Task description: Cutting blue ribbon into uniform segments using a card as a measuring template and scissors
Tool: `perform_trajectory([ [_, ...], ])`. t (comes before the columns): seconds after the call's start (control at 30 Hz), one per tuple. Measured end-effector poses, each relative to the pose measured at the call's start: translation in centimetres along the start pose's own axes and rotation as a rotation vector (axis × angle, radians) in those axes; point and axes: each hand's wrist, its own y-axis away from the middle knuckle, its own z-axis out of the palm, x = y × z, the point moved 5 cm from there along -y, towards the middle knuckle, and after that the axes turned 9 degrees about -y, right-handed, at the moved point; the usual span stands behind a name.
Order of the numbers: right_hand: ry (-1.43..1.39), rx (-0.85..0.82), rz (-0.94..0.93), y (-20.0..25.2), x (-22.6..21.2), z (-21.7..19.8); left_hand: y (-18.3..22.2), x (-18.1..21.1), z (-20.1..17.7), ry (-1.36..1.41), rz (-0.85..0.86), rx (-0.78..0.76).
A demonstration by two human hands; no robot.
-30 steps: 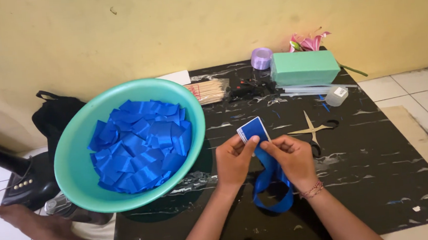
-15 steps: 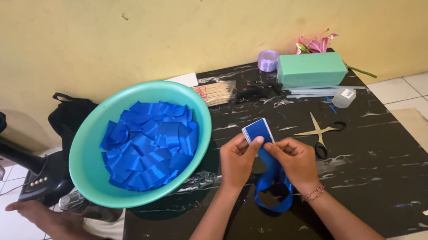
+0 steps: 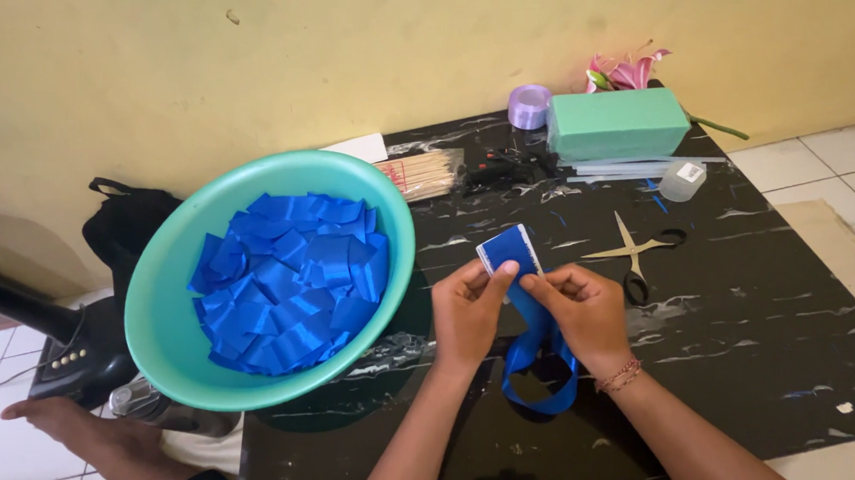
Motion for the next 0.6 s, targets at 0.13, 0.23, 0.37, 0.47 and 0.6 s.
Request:
perform_trajectory([
  [0.13, -0.031, 0.003, 0.021, 0.22, 0.05, 0.12, 0.16, 0.38, -0.04, -0.026, -0.001, 0.008],
  [0.23, -0.015, -0.007, 0.011, 0.23, -0.16, 0.17, 0.12, 0.06, -0.05, -0.025, -0.005, 0.005],
  [0.37, -0.013, -0.009, 0.018, 0.16, -0.01, 0.08, 0.16, -0.04, -0.14, -0.031, 0.004, 0.011],
  [0.47, 0.002, -0.011, 0.017, 0.20, -0.20, 0.08, 0.16, 0.28, -0.13, -0.030, 0.025, 0.024],
  [0.6, 0.000, -0.010, 0.014, 0.15, -0.01, 0.01, 0.19, 0.74, -0.28, -0.059, 0.062, 0.052],
])
